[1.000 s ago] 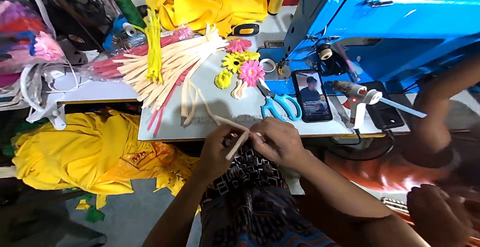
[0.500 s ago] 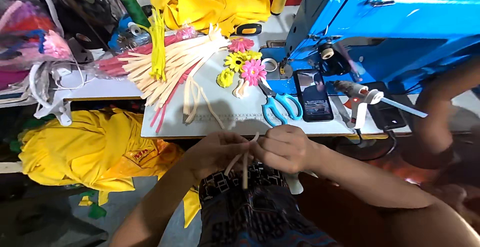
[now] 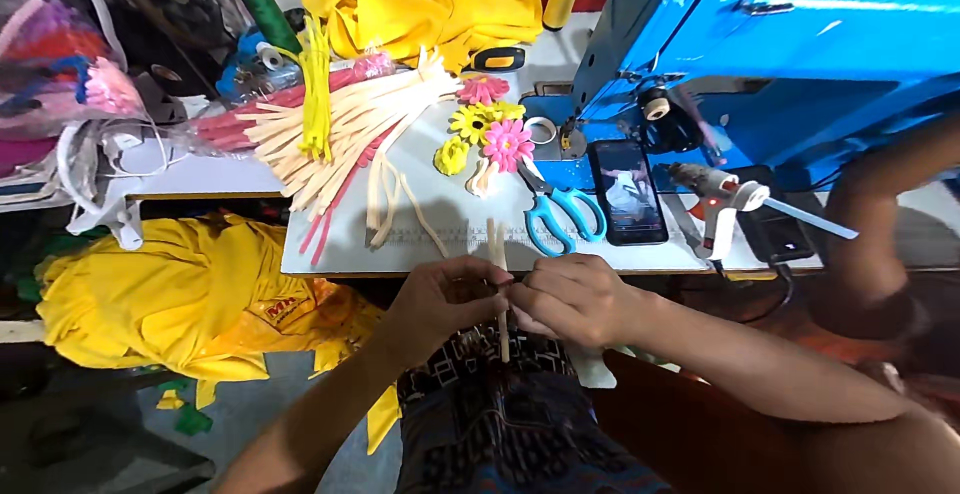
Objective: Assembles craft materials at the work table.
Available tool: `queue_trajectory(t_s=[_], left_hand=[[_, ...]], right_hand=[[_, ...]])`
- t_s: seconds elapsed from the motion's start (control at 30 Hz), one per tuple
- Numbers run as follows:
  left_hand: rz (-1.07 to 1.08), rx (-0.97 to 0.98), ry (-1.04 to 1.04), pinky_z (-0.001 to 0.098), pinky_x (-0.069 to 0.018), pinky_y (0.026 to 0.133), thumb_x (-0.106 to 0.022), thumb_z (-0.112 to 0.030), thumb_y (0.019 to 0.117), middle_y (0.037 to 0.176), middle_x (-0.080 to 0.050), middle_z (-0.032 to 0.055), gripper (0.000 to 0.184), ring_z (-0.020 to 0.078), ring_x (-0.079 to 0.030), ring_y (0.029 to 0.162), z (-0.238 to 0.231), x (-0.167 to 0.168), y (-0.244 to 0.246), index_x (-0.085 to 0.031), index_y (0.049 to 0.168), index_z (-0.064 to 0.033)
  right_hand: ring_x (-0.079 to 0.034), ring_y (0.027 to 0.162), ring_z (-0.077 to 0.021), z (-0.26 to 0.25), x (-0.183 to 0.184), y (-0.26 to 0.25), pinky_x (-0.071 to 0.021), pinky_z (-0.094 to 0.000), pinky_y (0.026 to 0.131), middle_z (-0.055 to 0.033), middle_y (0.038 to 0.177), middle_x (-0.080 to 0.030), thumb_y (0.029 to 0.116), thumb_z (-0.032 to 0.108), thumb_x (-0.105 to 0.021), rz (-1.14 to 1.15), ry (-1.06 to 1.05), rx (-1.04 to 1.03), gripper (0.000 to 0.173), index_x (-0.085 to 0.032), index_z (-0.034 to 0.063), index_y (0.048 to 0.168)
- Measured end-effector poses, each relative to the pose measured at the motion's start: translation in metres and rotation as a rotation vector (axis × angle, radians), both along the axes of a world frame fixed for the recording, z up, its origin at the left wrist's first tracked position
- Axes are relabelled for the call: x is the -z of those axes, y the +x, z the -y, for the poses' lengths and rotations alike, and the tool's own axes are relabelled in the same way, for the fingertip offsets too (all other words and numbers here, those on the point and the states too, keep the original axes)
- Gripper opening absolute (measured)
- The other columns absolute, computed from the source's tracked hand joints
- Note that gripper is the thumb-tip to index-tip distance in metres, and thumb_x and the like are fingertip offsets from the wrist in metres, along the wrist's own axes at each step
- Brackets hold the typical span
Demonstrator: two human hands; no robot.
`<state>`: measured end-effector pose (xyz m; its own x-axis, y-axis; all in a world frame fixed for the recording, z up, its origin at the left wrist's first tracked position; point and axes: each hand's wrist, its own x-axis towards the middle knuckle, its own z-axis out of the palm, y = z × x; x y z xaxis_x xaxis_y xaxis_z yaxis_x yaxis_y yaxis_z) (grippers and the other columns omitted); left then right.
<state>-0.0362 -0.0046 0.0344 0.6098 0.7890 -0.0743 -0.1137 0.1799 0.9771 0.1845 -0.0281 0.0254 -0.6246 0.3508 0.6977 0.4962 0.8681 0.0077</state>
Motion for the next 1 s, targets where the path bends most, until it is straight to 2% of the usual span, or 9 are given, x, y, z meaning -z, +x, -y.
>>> queue_trajectory(t_s=[0.13, 0.3, 0.43, 0.5, 0.57, 0.7, 0.8, 0.93, 1.0], left_hand=[[-0.087, -0.119, 0.460, 0.0173, -0.0594, 0.080, -0.072, -0.004, 0.0902, 0.104, -0.069, 0.0018, 0.015, 0.0001, -0.067, 0.088, 0.007, 0.006, 0.002, -0.072, 0.104, 0.0025], [-0.120, -0.248, 0.858, 0.0155, -0.0578, 0.082, -0.070, -0.008, 0.0948, 0.104, -0.071, 0.0061, 0.014, 0.0011, -0.067, 0.092, 0.008, 0.014, 0.005, -0.075, 0.104, 0.0011], [-0.122, -0.295, 0.991, 0.0159, -0.0566, 0.085, -0.071, -0.006, 0.0942, 0.102, -0.071, 0.0087, 0.012, 0.0033, -0.068, 0.095, 0.006, 0.012, 0.005, -0.075, 0.103, 0.0018], [-0.137, -0.229, 0.794, 0.0170, -0.0580, 0.083, -0.070, -0.011, 0.0959, 0.102, -0.070, 0.0029, 0.016, 0.0013, -0.067, 0.093, 0.004, 0.006, 0.001, -0.072, 0.107, 0.0004], [-0.080, -0.111, 0.411, 0.0224, -0.0601, 0.083, -0.064, -0.011, 0.0993, 0.101, -0.072, -0.0039, 0.019, 0.0029, -0.070, 0.090, 0.000, 0.000, -0.004, -0.067, 0.117, -0.0049], [0.092, 0.083, -0.215, 0.0297, -0.0615, 0.085, -0.046, -0.012, 0.1068, 0.102, -0.074, 0.0045, 0.020, 0.0139, -0.074, 0.089, -0.007, -0.006, -0.008, -0.063, 0.117, -0.0077], [0.102, 0.147, -0.424, 0.0308, -0.0625, 0.083, -0.042, -0.012, 0.1074, 0.105, -0.074, 0.0076, 0.026, 0.0163, -0.074, 0.090, -0.013, -0.008, -0.013, -0.068, 0.110, -0.0055], [0.108, 0.220, -0.539, 0.0277, -0.0616, 0.081, -0.034, -0.030, 0.1114, 0.102, -0.076, 0.0070, 0.048, 0.0138, -0.074, 0.090, -0.019, -0.008, -0.018, -0.073, 0.104, -0.0057], [0.111, 0.217, -0.526, 0.0265, -0.0617, 0.081, -0.048, -0.021, 0.1076, 0.099, -0.076, 0.0066, 0.032, 0.0127, -0.074, 0.088, -0.018, -0.008, -0.017, -0.076, 0.102, -0.0059]], right_hand=[[-0.056, 0.060, -0.0149, 0.001, 0.008, -0.003, -0.0464, -0.0234, 0.056, -0.0096, 0.070, -0.061, 0.1000, 0.010, -0.054, -0.198, -0.234, 0.001, 0.017, -0.064, -0.0004, 0.091], [-0.051, 0.063, 0.0042, 0.009, 0.004, -0.010, -0.0430, -0.0078, 0.060, -0.0037, 0.073, -0.061, 0.0971, 0.008, -0.059, -0.475, -0.615, -0.021, 0.013, -0.064, -0.0030, 0.093], [-0.050, 0.063, 0.0108, 0.013, 0.000, -0.013, -0.0423, -0.0060, 0.058, 0.0049, 0.073, -0.060, 0.0990, 0.008, -0.059, -0.624, -0.812, -0.043, 0.010, -0.062, 0.0005, 0.094], [-0.053, 0.067, 0.0045, 0.010, 0.003, -0.011, -0.0453, -0.0082, 0.062, -0.0032, 0.078, -0.063, 0.0998, 0.008, -0.058, -0.524, -0.620, -0.027, 0.012, -0.063, -0.0028, 0.096], [-0.058, 0.070, -0.0057, 0.004, 0.005, -0.008, -0.0495, -0.0143, 0.067, -0.0089, 0.079, -0.064, 0.0996, 0.009, -0.058, -0.396, -0.379, 0.001, 0.014, -0.065, -0.0026, 0.095], [-0.061, 0.069, -0.0188, -0.003, 0.013, -0.002, -0.0519, -0.0265, 0.065, -0.0104, 0.075, -0.063, 0.1045, 0.015, -0.057, -0.168, -0.091, 0.027, 0.019, -0.066, -0.0002, 0.097], [-0.059, 0.067, -0.0221, -0.004, 0.011, 0.002, -0.0492, -0.0299, 0.061, -0.0113, 0.075, -0.063, 0.1045, 0.011, -0.055, -0.051, 0.005, -0.011, 0.016, -0.065, -0.0005, 0.099], [-0.057, 0.066, -0.0228, -0.003, 0.004, 0.006, -0.0479, -0.0313, 0.060, -0.0109, 0.075, -0.060, 0.1058, 0.010, -0.053, 0.035, 0.061, -0.042, 0.014, -0.063, 0.0013, 0.101], [-0.055, 0.065, -0.0222, -0.003, 0.002, 0.007, -0.0456, -0.0312, 0.059, -0.0103, 0.075, -0.059, 0.1051, 0.009, -0.053, 0.062, 0.090, -0.050, 0.011, -0.061, 0.0026, 0.101]])
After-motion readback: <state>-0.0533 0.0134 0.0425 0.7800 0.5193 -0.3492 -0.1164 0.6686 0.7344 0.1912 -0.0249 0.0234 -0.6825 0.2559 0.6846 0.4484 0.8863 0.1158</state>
